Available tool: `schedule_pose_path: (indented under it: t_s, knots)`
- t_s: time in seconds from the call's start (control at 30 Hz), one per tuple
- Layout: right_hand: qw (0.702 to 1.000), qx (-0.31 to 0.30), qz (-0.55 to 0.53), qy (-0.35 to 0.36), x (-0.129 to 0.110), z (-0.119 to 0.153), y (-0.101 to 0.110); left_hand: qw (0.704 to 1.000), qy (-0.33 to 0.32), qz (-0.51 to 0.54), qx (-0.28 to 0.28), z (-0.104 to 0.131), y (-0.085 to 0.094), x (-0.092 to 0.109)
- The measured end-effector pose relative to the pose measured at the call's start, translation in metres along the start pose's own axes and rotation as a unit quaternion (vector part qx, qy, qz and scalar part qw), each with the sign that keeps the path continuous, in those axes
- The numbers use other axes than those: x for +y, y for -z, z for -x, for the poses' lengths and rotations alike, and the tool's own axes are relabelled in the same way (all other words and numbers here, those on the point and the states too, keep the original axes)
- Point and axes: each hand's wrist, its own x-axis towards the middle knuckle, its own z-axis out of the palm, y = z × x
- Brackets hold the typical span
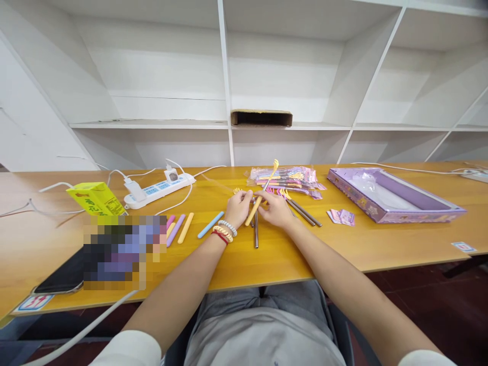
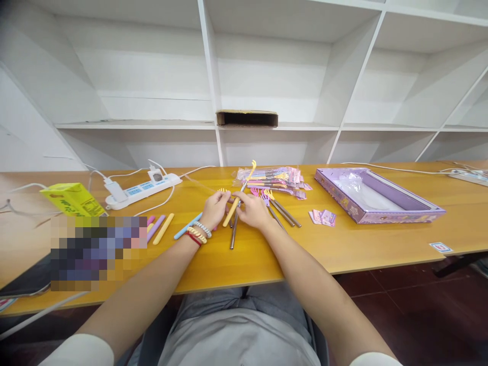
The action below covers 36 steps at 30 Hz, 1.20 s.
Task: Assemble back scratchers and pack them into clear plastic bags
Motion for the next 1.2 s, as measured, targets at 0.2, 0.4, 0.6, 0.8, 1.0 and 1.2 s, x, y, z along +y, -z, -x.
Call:
schedule_pose_path:
  t_s: [0.2, 0.4, 0.6, 0.8, 1.0, 1.2]
  knots:
    - [0.989, 0.026, -0.142, 0.041, -0.007, -0.001, 0.007, 0.996, 0.002, -0.04, 0.085, -0.009, 0.007, -0.005]
    - [0.969, 0.179, -0.148, -0.08, 0.001, -0.007, 0.012, 0.997, 0.006, 0.02, 0.08, -0.013, 0.011, -0.016]
    - [0.945, 0.203, -0.231, -0.112, 0.011, -0.007, 0.014, 0.985, 0.037, 0.139, 0.097, -0.02, 0.015, -0.02]
    - [0.988, 0.029, -0.134, -0.073, 0.011, -0.001, 0.02, 0.934, 0.12, 0.305, 0.143, -0.025, 0.021, -0.012]
    - [0.987, -0.104, -0.097, -0.068, 0.007, 0.002, 0.024, 0.879, 0.163, 0.401, 0.2, -0.03, 0.03, -0.006]
    - [0.981, -0.155, -0.088, -0.075, 0.006, 0.002, 0.025, 0.853, 0.163, 0.45, 0.206, -0.032, 0.035, -0.004]
